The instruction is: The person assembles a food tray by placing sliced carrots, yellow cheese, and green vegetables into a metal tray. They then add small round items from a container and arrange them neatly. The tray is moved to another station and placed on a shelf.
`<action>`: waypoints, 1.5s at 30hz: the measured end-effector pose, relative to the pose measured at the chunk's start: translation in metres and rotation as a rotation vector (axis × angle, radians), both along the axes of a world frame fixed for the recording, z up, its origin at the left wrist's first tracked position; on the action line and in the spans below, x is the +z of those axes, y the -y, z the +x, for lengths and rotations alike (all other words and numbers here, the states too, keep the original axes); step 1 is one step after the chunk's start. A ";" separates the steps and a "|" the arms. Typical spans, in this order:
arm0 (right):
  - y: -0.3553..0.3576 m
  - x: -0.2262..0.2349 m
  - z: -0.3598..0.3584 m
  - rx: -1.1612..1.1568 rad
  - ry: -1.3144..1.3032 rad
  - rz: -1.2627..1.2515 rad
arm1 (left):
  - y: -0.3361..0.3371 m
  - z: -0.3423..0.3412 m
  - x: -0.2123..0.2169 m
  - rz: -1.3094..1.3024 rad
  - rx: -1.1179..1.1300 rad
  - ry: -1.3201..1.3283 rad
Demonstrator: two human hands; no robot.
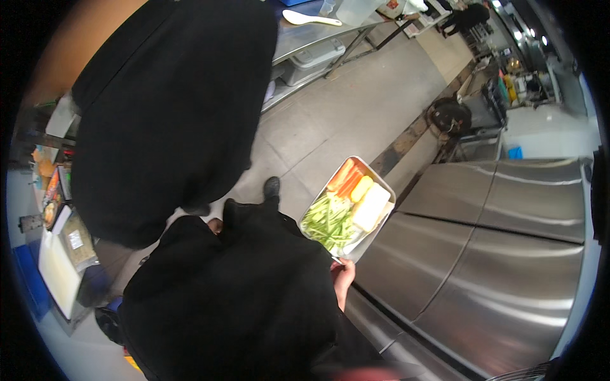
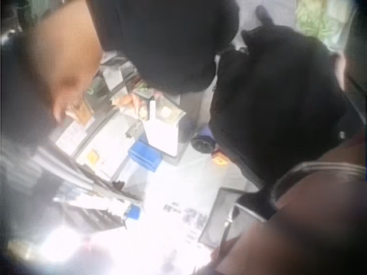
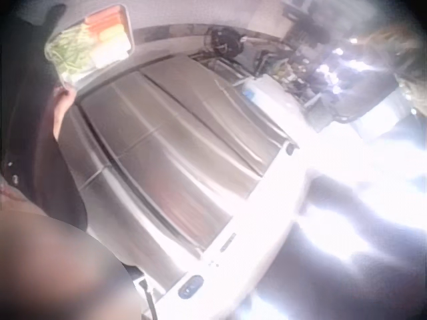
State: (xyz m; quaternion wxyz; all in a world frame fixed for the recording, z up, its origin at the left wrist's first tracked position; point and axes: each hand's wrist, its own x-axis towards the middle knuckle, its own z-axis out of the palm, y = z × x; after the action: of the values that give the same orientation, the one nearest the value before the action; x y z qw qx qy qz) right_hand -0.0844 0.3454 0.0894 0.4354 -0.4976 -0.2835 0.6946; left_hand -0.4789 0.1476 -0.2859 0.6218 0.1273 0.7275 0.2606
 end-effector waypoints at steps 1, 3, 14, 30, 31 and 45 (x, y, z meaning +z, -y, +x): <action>-0.018 0.002 0.002 0.101 0.088 0.100 | -0.029 -0.001 0.012 0.000 -0.090 -0.096; -0.045 -0.002 0.003 0.141 -0.015 0.104 | -0.085 0.006 0.041 0.047 -0.151 -0.201; -0.253 0.027 -0.125 0.786 -0.006 0.024 | -0.147 0.035 0.114 0.117 0.222 -0.178; -0.380 -0.040 -0.513 1.971 0.234 -0.024 | -0.222 0.125 0.136 -0.408 0.903 -0.293; -0.379 -0.039 -0.536 2.050 0.416 0.130 | -0.231 0.131 0.149 -0.486 0.990 -0.280; -0.352 -0.040 -0.664 1.822 0.272 0.723 | -0.243 0.135 0.135 -0.245 1.098 -0.098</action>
State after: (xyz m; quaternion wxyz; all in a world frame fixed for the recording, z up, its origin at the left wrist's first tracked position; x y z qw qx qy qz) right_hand -0.7485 0.6978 0.0491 -0.1760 -0.0018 -0.8006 0.5727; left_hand -0.3438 0.3903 -0.1507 0.3709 -0.3312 0.7399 0.4531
